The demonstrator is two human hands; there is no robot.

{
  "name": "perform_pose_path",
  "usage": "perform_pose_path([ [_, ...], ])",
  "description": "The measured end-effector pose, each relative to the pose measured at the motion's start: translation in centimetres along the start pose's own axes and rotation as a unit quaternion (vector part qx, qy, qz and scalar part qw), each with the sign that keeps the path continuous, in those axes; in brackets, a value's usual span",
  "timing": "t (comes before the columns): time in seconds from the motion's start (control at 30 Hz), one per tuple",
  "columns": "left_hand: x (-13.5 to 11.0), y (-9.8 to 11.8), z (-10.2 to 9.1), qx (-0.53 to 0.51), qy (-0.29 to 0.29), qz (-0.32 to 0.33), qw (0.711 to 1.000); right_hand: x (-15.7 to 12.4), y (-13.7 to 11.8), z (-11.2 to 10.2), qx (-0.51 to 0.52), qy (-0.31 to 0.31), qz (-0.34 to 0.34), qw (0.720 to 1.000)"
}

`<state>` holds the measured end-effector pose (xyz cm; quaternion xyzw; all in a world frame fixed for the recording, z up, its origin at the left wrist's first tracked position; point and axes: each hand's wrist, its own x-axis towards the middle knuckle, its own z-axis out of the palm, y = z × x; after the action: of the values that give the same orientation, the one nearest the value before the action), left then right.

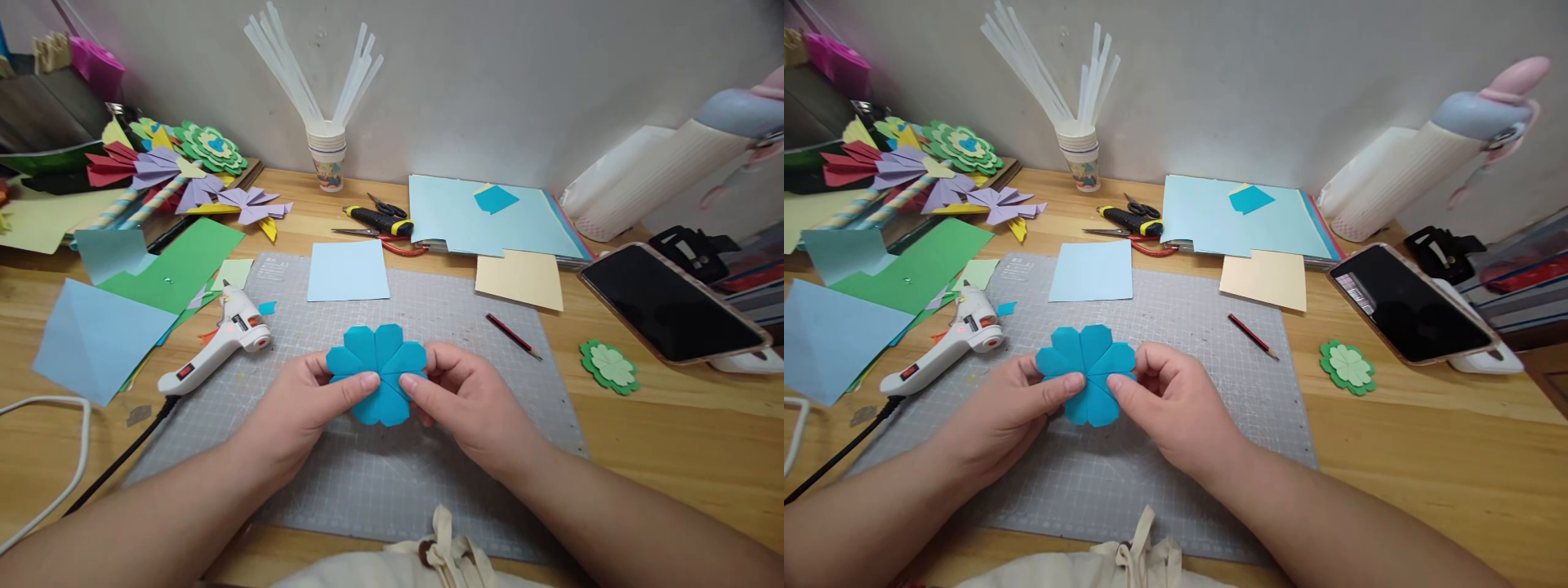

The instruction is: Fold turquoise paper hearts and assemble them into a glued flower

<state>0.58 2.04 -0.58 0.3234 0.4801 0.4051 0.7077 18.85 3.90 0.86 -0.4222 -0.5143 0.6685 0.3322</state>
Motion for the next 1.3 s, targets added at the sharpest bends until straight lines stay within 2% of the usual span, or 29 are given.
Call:
perform_pose_path([
  [0.33,-0.46,0.25,0.52,0.043,0.011,0.002,0.999,-0.29,0.25,0.08,0.011,-0.008,0.001,1.0],
  [0.5,-0.42,0.23,0.49,0.052,-0.01,0.004,0.999,-0.15,0.2,0.07,0.045,-0.02,0.03,0.998],
  [0.63,-0.29,0.24,0.46,0.058,-0.007,0.002,0.998,-0.05,0.28,0.23,0.043,-0.038,0.036,0.998],
  [0.83,-0.53,0.33,0.51,0.023,-0.038,-0.03,0.999,-0.13,0.46,0.01,0.058,-0.046,0.083,0.994],
  [1.03,-0.47,0.16,0.44,0.023,-0.021,-0.032,0.999,-0.15,0.22,0.09,0.067,-0.061,0.098,0.991],
  [1.3,-0.58,0.61,0.67,-0.011,-0.082,-0.067,0.994,-0.14,0.28,-0.18,0.095,-0.095,0.115,0.984],
])
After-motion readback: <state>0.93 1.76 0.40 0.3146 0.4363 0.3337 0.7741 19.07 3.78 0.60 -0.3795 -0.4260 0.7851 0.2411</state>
